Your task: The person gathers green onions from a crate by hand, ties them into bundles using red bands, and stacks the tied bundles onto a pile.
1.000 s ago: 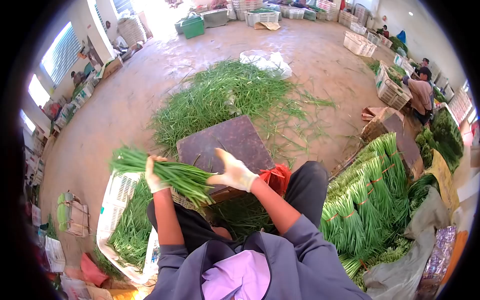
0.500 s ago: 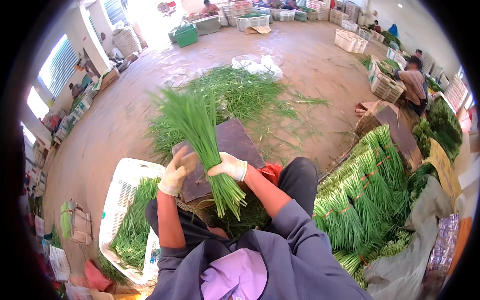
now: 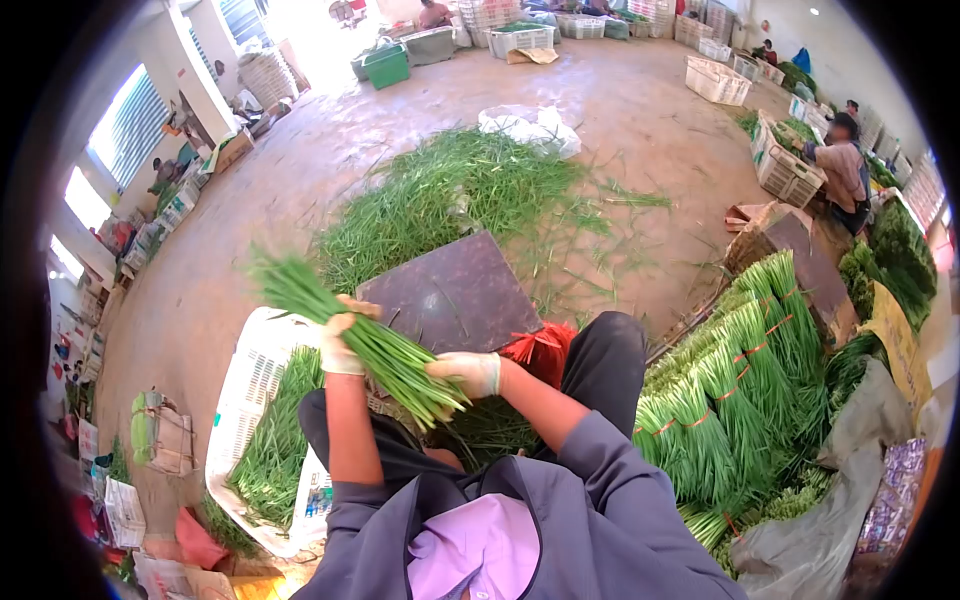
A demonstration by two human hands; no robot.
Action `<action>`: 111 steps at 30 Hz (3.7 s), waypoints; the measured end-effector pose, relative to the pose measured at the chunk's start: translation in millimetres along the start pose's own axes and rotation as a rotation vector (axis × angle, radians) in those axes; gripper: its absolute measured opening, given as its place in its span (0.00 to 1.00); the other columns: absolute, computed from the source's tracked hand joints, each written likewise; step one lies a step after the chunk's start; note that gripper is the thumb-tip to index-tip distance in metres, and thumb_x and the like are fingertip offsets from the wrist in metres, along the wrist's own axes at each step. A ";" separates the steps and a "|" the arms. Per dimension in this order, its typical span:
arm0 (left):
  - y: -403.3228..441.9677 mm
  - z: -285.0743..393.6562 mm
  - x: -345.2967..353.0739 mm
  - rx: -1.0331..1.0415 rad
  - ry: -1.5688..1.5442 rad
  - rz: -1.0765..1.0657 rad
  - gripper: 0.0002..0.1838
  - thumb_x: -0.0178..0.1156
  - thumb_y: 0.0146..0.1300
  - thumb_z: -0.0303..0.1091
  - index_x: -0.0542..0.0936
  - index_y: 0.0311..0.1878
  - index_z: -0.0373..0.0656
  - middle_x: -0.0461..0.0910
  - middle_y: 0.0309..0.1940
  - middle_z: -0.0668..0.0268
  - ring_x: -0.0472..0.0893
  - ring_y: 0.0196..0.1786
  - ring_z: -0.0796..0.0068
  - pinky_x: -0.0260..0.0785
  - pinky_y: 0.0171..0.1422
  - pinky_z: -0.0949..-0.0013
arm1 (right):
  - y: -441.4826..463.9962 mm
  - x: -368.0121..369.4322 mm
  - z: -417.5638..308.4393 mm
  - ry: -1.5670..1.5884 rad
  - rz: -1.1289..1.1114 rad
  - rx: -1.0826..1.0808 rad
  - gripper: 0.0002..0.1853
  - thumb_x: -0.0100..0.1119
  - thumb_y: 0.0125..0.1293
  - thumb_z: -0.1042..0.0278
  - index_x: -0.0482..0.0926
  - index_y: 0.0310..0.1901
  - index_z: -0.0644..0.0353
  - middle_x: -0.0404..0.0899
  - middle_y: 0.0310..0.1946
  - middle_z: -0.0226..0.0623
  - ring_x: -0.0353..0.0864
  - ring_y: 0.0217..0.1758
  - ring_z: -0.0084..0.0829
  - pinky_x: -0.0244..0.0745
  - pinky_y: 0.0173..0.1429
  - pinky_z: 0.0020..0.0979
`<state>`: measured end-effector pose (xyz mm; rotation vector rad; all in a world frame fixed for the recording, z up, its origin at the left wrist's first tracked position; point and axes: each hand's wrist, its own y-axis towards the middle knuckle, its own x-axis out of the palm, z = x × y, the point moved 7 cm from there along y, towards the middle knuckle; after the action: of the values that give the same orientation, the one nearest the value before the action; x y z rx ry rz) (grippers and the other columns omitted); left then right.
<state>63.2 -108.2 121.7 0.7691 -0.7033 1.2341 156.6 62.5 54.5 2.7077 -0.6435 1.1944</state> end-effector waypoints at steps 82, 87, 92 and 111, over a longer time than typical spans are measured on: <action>-47.4 88.2 -147.7 0.455 -0.264 0.680 0.16 0.46 0.71 0.44 0.73 0.31 0.45 0.77 0.30 0.63 0.76 0.37 0.59 0.71 0.52 0.48 | -77.3 -121.1 -62.8 -0.006 1.319 -0.729 0.09 0.56 0.73 0.65 0.77 0.49 0.59 0.76 0.23 0.30 0.71 0.18 0.19 0.66 0.20 0.22; -34.0 60.0 -131.4 0.427 -0.221 0.555 0.13 0.50 0.71 0.43 0.74 0.33 0.46 0.78 0.32 0.65 0.78 0.41 0.59 0.71 0.56 0.48 | 5.5 18.1 -61.9 -0.405 0.790 -0.364 0.17 0.58 0.70 0.63 0.78 0.56 0.62 0.80 0.26 0.34 0.76 0.21 0.23 0.70 0.24 0.26; -41.4 51.3 -102.9 0.491 -0.173 0.708 0.16 0.47 0.72 0.43 0.73 0.31 0.44 0.78 0.32 0.62 0.77 0.39 0.60 0.71 0.54 0.50 | 39.3 20.3 -57.8 -0.326 0.833 -0.373 0.12 0.58 0.72 0.63 0.78 0.49 0.61 0.78 0.24 0.32 0.73 0.17 0.20 0.66 0.21 0.23; -30.0 14.0 -96.8 0.375 -0.245 0.591 0.14 0.51 0.70 0.44 0.75 0.34 0.43 0.78 0.32 0.60 0.77 0.40 0.57 0.71 0.54 0.51 | 36.8 -2.0 -35.5 -0.242 0.822 -0.313 0.12 0.62 0.70 0.59 0.78 0.36 0.60 0.77 0.20 0.33 0.72 0.13 0.23 0.61 0.15 0.25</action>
<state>73.2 -177.3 46.9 1.0771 -0.9540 1.8617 115.7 39.4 74.9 2.3631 -1.9138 0.7507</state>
